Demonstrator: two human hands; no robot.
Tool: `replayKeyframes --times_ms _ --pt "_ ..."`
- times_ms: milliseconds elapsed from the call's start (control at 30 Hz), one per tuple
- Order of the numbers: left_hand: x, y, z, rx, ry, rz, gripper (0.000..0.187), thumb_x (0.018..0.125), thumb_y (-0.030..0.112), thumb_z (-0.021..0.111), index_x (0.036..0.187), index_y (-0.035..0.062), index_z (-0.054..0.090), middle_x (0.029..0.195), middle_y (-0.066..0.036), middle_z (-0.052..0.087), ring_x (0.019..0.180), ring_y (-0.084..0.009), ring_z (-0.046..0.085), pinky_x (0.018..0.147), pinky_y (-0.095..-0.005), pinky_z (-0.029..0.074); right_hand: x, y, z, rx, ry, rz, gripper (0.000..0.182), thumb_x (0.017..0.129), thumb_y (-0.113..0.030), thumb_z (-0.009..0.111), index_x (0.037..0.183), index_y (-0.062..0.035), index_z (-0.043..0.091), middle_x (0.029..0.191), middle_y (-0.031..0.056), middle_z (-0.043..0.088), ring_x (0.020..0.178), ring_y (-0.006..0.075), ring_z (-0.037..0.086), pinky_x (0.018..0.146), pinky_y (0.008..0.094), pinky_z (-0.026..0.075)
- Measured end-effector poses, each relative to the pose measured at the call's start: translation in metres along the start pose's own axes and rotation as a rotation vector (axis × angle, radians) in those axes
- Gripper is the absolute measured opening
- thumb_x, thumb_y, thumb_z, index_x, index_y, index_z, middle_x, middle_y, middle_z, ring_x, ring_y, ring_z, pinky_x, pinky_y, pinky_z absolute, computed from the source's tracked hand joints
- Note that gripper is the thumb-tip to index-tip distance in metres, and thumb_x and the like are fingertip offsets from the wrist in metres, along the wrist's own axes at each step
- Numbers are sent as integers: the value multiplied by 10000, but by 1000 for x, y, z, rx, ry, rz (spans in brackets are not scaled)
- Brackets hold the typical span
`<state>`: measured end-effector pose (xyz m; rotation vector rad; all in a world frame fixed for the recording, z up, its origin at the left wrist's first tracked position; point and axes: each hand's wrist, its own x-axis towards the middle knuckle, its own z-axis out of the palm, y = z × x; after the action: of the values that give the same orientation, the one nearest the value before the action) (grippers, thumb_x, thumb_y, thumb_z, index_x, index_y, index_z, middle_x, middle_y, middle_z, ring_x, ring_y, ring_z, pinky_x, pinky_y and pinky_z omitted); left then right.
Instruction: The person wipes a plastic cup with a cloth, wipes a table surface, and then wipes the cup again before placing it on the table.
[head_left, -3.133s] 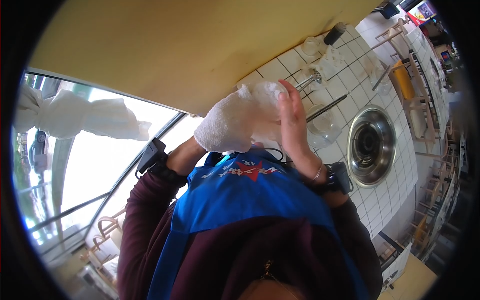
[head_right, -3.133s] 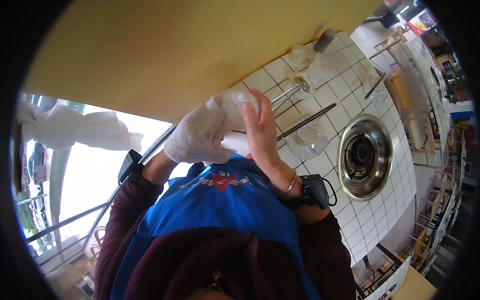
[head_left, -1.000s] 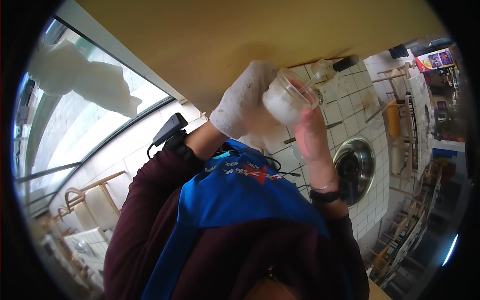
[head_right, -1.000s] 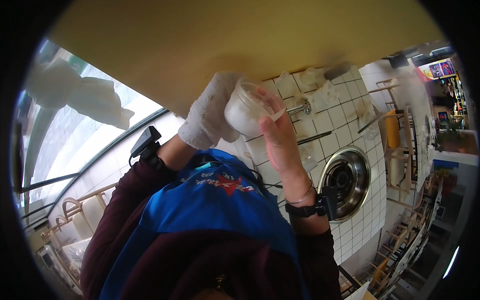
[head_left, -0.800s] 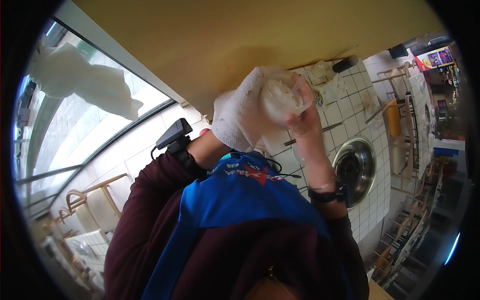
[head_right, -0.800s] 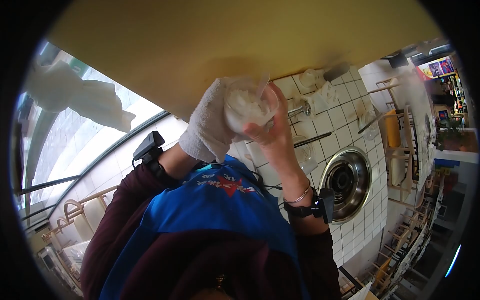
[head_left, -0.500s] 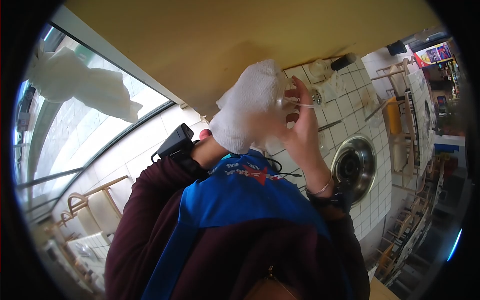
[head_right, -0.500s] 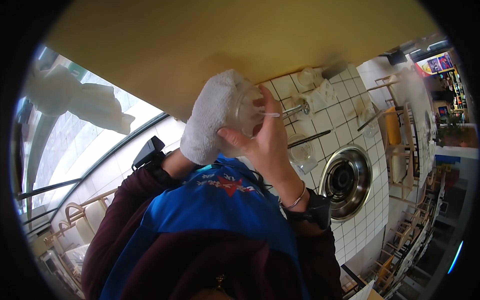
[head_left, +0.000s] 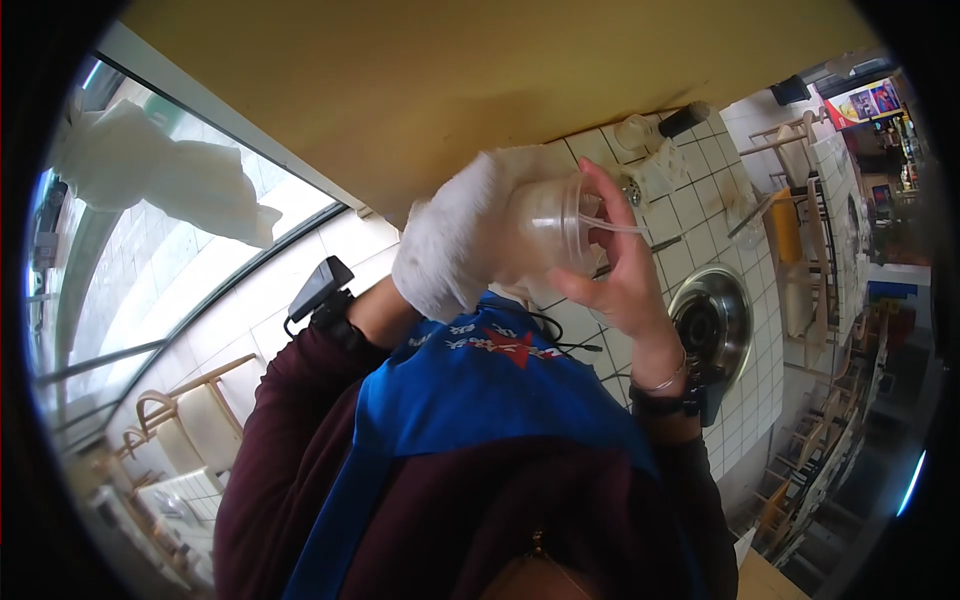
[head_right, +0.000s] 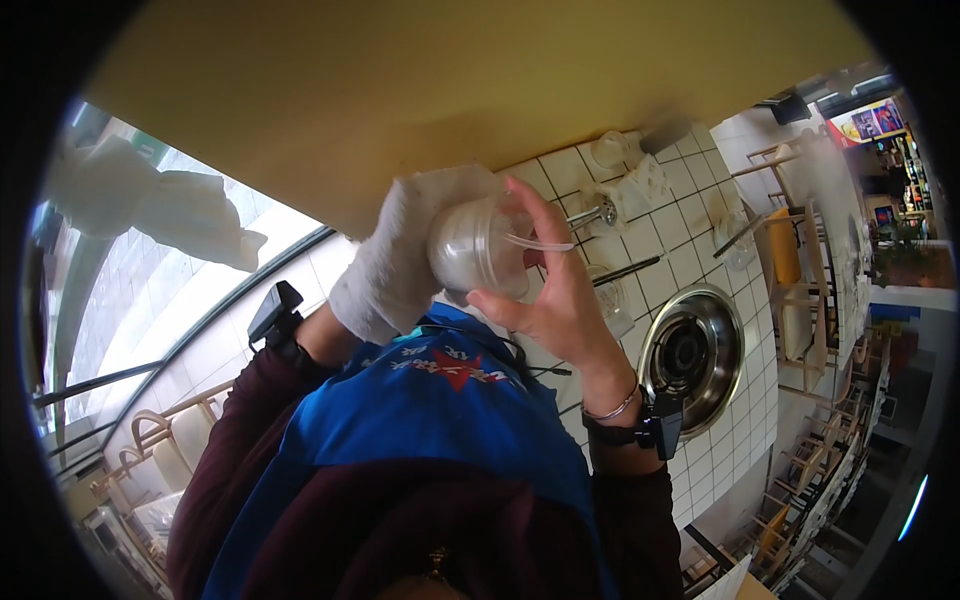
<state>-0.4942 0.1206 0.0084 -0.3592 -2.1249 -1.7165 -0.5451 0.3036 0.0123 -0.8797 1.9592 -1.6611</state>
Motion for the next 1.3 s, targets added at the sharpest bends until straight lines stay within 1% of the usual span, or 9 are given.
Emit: replayKeyframes --times_ms 67,100,433,633,800,833,933,1133,1300 --pt "4 16 6 507 -182 -416 539 752 310 692 1161 22 491 898 -135 623 779 -274 640 718 -353 504 2 -5 3 -105 6 -59 919 639 -148 785 1414 -113 292 1251 124 429 1154 235 460 904 356 443" --pt "-24 -46 11 186 -64 -185 595 741 453 653 1151 48 504 850 -138 634 749 -306 643 683 -399 497 2 -7 4 -212 16 -117 930 637 -153 790 1416 -111 284 1254 129 427 1167 241 451 911 360 438" --pt "-18 -21 13 -204 65 -526 774 664 184 805 1296 32 384 1262 -147 468 1126 -273 494 949 -364 405 0 -10 20 -309 199 -47 900 637 -316 827 1324 -11 332 1155 147 449 928 248 516 759 357 492" --pt "-21 -11 3 431 56 95 619 702 110 750 1231 52 435 1184 -128 494 1095 -248 501 936 -362 398 5 -12 21 -420 167 -57 770 625 -251 797 1249 -37 402 1123 145 442 896 266 521 738 354 493" --pt "-6 -38 -13 -34 -210 -213 517 588 103 790 1035 53 535 1067 -77 522 998 -218 522 835 -322 423 2 -17 12 -371 -60 -145 776 587 -152 769 1268 -78 404 1160 142 421 996 282 502 854 372 458" --pt "-10 -37 -9 -399 -122 -733 614 558 108 798 1102 52 519 1082 -81 524 998 -207 527 848 -320 423 2 -17 12 -368 -57 -142 776 587 -152 769 1268 -78 404 1160 142 421 996 282 502 854 372 458" --pt "-17 -39 -6 -130 -238 -193 685 578 112 795 1188 49 490 1110 -92 529 1011 -239 536 866 -340 431 0 -16 5 -383 -83 -138 805 577 -138 769 1285 -87 390 1171 144 420 1038 304 483 888 383 445" --pt "-42 -66 -7 157 -245 54 796 591 162 823 1281 49 442 1185 -134 516 1065 -315 521 897 -368 431 -2 -9 11 -586 -72 -114 816 578 -154 789 1282 -84 382 1205 147 427 1104 341 444 937 422 407" --pt "-33 -48 -6 33 -358 -226 736 629 168 818 1263 48 466 1209 -102 513 1102 -234 517 940 -339 422 -3 0 21 -612 -48 -209 818 576 -164 794 1272 -72 374 1179 147 460 1105 351 435 938 420 394"
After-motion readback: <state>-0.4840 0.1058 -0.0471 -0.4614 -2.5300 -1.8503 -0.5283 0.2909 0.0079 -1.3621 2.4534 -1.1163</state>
